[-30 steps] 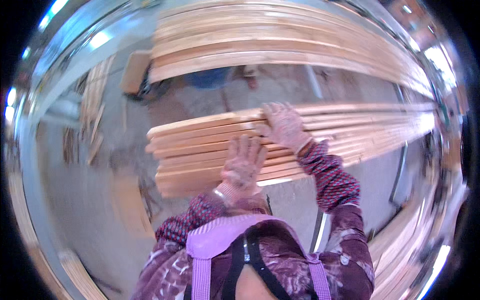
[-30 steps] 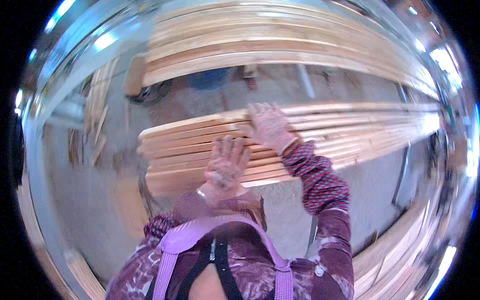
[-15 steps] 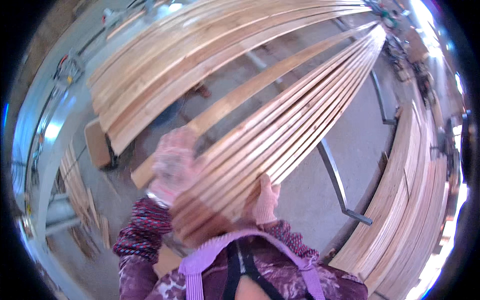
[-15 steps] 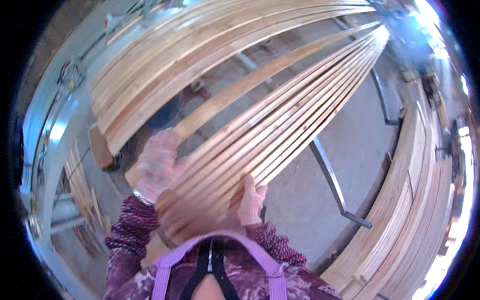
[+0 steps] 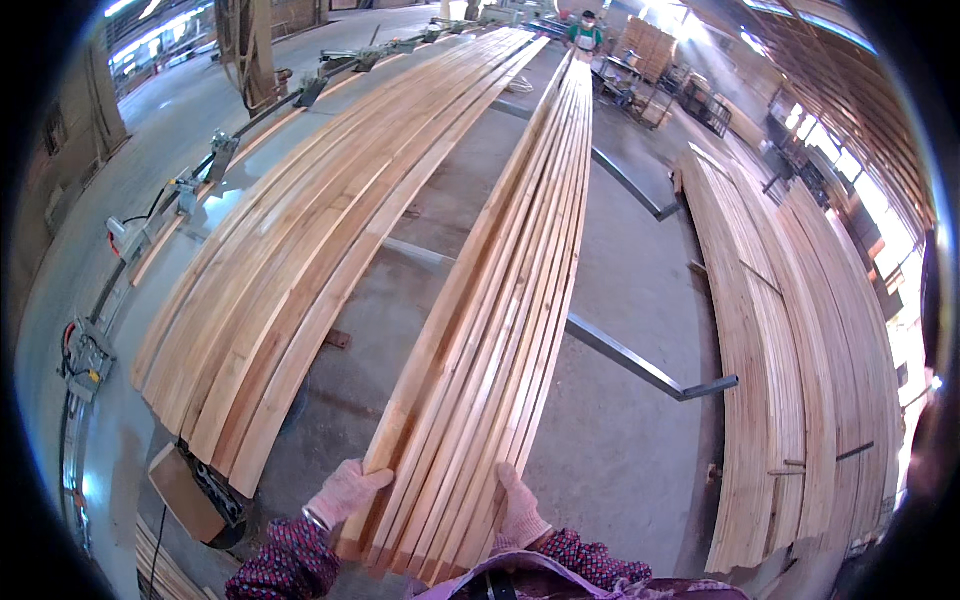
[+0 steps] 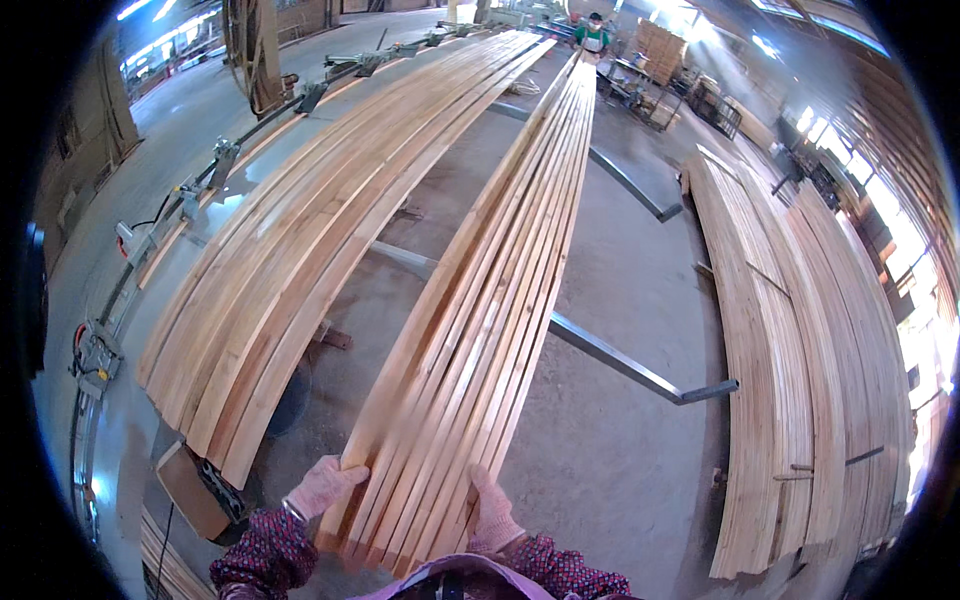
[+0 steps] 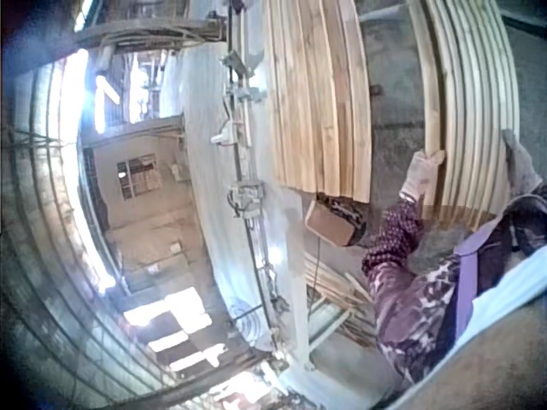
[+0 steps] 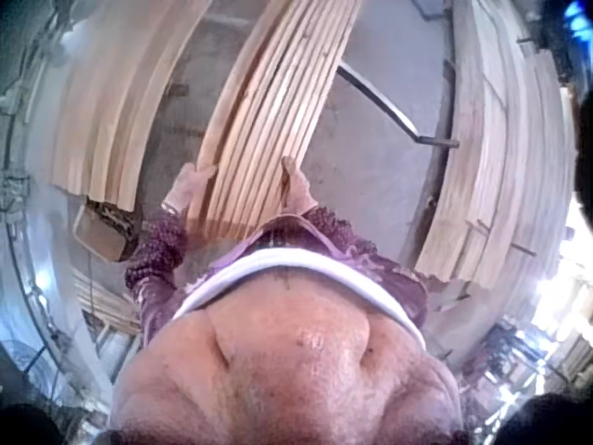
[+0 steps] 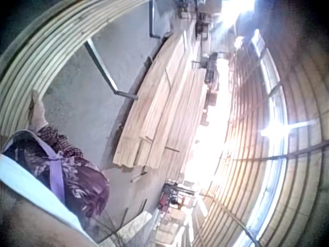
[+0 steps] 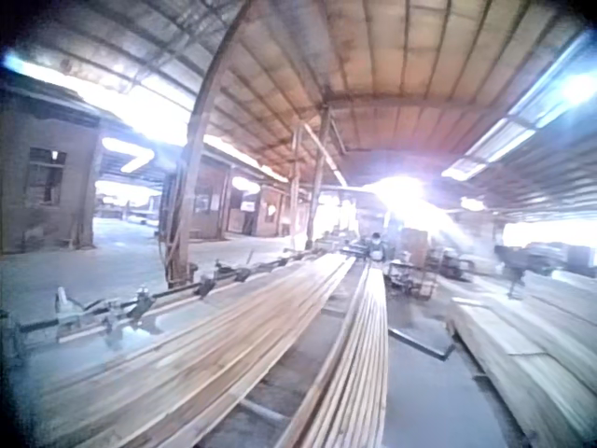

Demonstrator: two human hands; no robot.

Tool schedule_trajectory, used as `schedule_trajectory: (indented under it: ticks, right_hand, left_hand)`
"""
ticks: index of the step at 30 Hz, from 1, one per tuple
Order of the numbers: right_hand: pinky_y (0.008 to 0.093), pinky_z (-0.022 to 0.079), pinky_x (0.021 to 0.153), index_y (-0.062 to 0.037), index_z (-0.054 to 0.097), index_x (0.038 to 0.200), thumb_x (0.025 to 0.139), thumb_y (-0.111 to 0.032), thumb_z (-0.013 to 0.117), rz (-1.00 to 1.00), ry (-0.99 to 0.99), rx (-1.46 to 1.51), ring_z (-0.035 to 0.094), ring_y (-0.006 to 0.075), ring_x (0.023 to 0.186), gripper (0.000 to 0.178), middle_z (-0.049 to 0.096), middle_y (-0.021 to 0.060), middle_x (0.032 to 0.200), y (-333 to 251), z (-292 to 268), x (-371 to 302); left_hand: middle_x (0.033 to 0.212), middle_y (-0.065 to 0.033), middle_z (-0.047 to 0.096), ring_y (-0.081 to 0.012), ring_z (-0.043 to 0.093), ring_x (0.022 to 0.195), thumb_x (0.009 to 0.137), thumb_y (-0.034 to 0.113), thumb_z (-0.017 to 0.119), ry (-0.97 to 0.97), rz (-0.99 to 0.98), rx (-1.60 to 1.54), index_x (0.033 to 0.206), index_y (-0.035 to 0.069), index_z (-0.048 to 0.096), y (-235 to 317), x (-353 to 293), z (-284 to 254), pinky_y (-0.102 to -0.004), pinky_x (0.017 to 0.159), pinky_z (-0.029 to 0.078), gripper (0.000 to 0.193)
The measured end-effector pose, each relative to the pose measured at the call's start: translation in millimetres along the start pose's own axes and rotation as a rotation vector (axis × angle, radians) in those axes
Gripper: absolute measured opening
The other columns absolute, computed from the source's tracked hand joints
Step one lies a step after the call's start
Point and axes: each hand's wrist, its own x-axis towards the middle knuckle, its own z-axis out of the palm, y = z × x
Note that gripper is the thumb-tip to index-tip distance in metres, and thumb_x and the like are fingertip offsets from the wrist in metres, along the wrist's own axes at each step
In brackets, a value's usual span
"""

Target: The person picks up thin wooden planks from a large stack, carries them to a workbench, and arranges them into neat piles. They then return to the original stack to repeat the process.

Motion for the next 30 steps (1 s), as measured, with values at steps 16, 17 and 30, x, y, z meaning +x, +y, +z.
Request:
schedule_trajectory:
  ticks: [16,17,30]
  right_hand:
    - [0.0446,0.043,0.106,0.0004,0.049,0.136,0.091,-0.043,0.064,0.042,-0.045,-0.044,0.057,0.0293,0.119,0.064,0.059,0.0155,0.130,25,-1,-54]
    - [0.0446,0.043,0.107,0.0008,0.047,0.137,0.090,-0.043,0.064,0.040,-0.017,-0.074,0.057,0.0297,0.120,0.066,0.058,0.0161,0.131,30,-3,-56]
    - [0.0459,0.048,0.103,-0.0044,0.038,0.147,0.079,-0.069,0.067,0.199,-0.206,-0.004,0.058,0.0325,0.120,0.099,0.055,0.0187,0.138,-12,-3,-78]
  left_hand:
    - [0.100,-0.0137,0.074,-0.0257,0.071,0.089,0.079,0.034,0.076,-0.376,0.020,-1.147,0.105,0.002,0.072,-98,75,11,-0.0391,0.081,0.060,0.042]
    - [0.102,-0.0138,0.073,-0.0266,0.072,0.086,0.077,0.036,0.078,-0.400,-0.029,-1.184,0.106,0.002,0.072,-103,77,15,-0.0389,0.076,0.061,0.045]
    - [0.112,-0.0139,0.068,-0.0213,0.068,0.095,0.090,0.030,0.064,-0.192,-0.077,-0.810,0.123,-0.003,0.060,-5,29,62,-0.0342,0.089,0.054,0.047]
